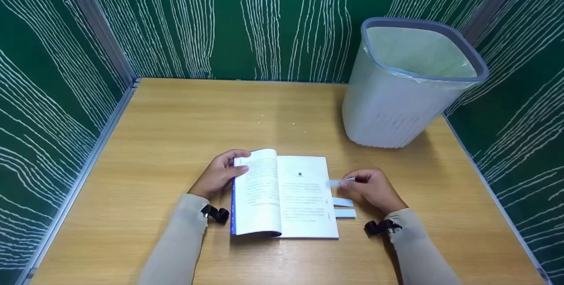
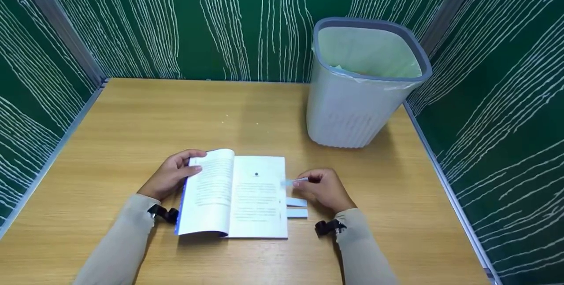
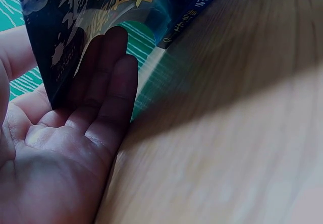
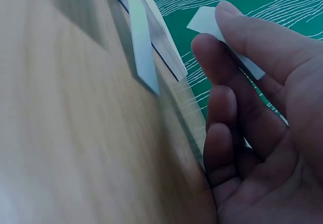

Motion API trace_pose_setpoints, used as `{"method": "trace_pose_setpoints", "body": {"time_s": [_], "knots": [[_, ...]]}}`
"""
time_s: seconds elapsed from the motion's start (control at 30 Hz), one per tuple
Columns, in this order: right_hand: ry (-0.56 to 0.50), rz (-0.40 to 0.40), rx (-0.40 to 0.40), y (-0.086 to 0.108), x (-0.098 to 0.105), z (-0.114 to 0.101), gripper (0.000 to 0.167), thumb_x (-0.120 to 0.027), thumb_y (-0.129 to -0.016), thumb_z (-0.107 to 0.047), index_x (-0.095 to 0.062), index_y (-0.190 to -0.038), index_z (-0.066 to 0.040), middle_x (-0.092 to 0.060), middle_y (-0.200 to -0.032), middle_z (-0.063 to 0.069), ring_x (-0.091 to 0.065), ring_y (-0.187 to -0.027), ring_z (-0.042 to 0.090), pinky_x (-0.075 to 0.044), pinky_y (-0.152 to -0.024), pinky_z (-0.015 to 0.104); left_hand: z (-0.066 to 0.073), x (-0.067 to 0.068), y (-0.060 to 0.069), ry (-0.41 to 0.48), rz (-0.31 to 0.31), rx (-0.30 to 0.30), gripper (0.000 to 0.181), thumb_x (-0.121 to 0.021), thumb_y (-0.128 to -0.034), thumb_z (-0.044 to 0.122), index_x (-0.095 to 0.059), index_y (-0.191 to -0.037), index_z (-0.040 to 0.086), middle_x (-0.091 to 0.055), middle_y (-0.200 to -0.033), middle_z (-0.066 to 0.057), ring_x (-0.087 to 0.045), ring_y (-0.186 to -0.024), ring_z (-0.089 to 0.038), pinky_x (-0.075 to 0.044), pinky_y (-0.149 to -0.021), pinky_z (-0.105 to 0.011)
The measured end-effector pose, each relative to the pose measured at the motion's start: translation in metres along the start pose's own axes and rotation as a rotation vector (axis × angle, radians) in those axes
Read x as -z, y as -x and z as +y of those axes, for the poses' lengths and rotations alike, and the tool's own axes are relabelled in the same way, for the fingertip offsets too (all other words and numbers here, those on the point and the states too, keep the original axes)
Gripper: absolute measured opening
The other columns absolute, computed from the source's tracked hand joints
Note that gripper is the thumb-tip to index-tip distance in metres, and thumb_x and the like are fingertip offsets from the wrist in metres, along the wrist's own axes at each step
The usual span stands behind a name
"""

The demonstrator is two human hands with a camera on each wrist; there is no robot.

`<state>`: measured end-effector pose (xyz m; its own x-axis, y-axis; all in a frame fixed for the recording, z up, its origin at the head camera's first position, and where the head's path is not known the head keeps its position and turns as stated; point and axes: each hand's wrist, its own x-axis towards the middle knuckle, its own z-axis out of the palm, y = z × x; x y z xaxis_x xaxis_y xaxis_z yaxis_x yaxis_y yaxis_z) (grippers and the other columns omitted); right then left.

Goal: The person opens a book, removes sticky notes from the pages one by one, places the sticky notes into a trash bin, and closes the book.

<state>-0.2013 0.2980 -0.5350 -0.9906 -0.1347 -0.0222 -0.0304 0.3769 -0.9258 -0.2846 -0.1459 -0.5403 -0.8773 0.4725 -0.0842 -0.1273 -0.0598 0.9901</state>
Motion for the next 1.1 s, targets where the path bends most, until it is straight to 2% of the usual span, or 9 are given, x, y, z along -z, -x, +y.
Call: {"method": "trace_pose_setpoints", "body": {"time_s": [0.3, 0.5, 0.77, 1.1], "knots": [[0.001, 0.001, -0.018, -0.0005, -0.0017, 0.0015, 0.016, -0.08, -0.092, -0.027, -0.083, -0.101, -0.014, -0.079, -0.106, 0.006, -0.073, -0.1, 0.017, -0.057, -0.086, 0.023, 0.0005, 0.0019, 0.0012, 0.0, -0.007, 0.007, 0.044, -0.073, -0.0961, 0.011, -0.058, -0.138, 0.004, -0.064, -0.124, -0.015, -0.069, -0.099, -0.022, -0.06, -0.081, -0.028], [0.003, 0.008, 0.016, -0.0011, -0.0008, 0.0048, 0.016, -0.081, -0.091, -0.029, -0.083, -0.099, -0.015, -0.079, -0.104, 0.005, -0.073, -0.099, 0.02, -0.058, -0.084, 0.024, -0.0004, 0.0028, -0.0007, -0.017, -0.011, 0.0, 0.045, -0.074, -0.0956, 0.013, -0.059, -0.138, 0.004, -0.065, -0.124, -0.015, -0.069, -0.099, -0.021, -0.059, -0.081, -0.028], [0.003, 0.021, -0.011, 0.0008, -0.0013, 0.0023, 0.016, -0.085, -0.086, -0.031, -0.082, -0.094, -0.017, -0.079, -0.103, 0.004, -0.073, -0.1, 0.024, -0.058, -0.086, 0.027, -0.001, 0.0018, -0.0007, -0.01, -0.009, -0.003, 0.046, -0.074, -0.0953, 0.012, -0.059, -0.138, 0.004, -0.064, -0.124, -0.016, -0.068, -0.099, -0.022, -0.059, -0.081, -0.028], [-0.015, 0.023, 0.037, 0.0004, -0.0019, 0.002, 0.011, -0.084, -0.087, -0.024, -0.082, -0.092, -0.015, -0.078, -0.101, 0.006, -0.072, -0.099, 0.026, -0.058, -0.087, 0.028, -0.0005, 0.0013, -0.0003, -0.04, 0.003, -0.011, 0.045, -0.074, -0.0957, 0.012, -0.059, -0.138, 0.003, -0.064, -0.123, -0.014, -0.067, -0.098, -0.02, -0.058, -0.081, -0.026]]}}
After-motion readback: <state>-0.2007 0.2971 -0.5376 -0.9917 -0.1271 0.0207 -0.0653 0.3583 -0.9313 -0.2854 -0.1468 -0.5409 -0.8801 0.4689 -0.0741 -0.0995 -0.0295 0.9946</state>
